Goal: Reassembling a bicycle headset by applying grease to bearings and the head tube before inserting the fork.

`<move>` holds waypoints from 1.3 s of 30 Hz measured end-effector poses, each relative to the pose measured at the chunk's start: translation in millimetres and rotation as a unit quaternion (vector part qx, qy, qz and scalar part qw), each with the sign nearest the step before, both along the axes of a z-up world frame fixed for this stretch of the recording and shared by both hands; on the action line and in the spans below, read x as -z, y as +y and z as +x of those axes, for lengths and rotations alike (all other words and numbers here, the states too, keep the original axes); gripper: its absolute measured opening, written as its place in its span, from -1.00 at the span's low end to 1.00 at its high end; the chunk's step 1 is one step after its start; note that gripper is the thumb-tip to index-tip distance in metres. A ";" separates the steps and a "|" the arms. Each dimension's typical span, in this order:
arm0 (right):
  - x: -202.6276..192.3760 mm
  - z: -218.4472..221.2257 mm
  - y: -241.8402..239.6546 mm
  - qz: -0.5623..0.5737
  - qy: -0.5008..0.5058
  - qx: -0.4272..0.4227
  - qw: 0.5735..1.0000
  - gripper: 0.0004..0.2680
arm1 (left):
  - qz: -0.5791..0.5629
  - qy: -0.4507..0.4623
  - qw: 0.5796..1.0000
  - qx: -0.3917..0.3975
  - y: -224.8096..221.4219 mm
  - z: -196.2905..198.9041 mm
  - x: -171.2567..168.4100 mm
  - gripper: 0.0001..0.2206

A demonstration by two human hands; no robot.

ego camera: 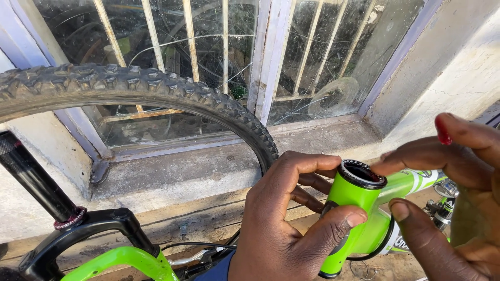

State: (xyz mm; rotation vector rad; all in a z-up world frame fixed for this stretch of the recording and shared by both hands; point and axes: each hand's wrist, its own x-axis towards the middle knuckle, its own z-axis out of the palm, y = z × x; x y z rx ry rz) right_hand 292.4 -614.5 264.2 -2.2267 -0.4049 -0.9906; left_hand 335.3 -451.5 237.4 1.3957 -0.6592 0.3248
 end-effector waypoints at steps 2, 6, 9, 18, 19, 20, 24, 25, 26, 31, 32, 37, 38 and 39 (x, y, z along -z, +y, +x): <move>-3.6 1.1 -0.8 -0.017 0.013 -0.028 0.999 -0.44 | 0.004 -0.012 1.000 -0.003 0.2 0.2 0.8 -0.67; -10.0 2.2 4.7 -0.048 0.025 -0.057 0.997 -0.46 | 0.002 -0.008 1.000 -0.002 1.3 -1.0 -0.8 -0.66; -10.2 1.7 3.7 -0.075 0.051 -0.039 0.995 -0.44 | 0.005 -0.008 1.000 0.012 3.6 -2.1 -3.1 -0.65; -7.1 2.0 2.3 -0.077 0.042 -0.056 0.995 -0.43 | -0.014 0.005 1.000 0.015 1.6 -4.4 -3.5 -0.67; -7.6 1.1 3.6 -0.065 0.047 -0.056 0.995 -0.43 | -0.013 0.023 1.000 0.008 0.8 -4.6 -3.2 -0.65; -8.1 0.0 4.8 -0.053 0.053 -0.056 0.996 -0.42 | -0.012 0.042 0.999 0.002 -0.2 -4.8 -3.0 -0.62; -8.5 0.5 5.4 -0.043 0.067 -0.043 0.996 -0.40 | -0.009 0.032 0.999 0.001 -0.7 -3.4 -0.6 -0.56; -6.7 1.5 4.8 -0.042 0.050 -0.052 0.997 -0.41 | -0.010 0.039 0.999 -0.001 -0.6 -4.4 -1.3 -0.58; -4.8 2.6 4.3 -0.041 0.033 -0.061 0.997 -0.43 | -0.011 0.046 0.999 -0.003 -0.4 -5.4 -1.9 -0.59; 5.9 3.6 -4.8 -0.034 0.019 -0.079 0.996 -0.39 | -0.014 0.045 0.999 0.001 -1.5 -2.4 0.3 -0.60; 6.9 2.2 -4.7 -0.022 0.026 -0.079 0.996 -0.38 | -0.010 0.050 0.999 -0.001 -1.7 -2.0 0.6 -0.60; 6.3 2.5 -7.3 -0.059 0.013 -0.072 0.996 -0.38 | -0.006 0.049 0.999 -0.005 -2.1 -2.4 1.0 -0.61; 5.6 2.3 -7.2 -0.060 0.016 -0.071 0.996 -0.37 | -0.003 0.044 0.999 -0.007 -1.9 -2.3 1.1 -0.61; 4.4 1.6 -6.4 -0.060 0.016 -0.071 0.996 -0.37 | -0.003 0.043 0.999 -0.007 -1.8 -2.6 0.5 -0.61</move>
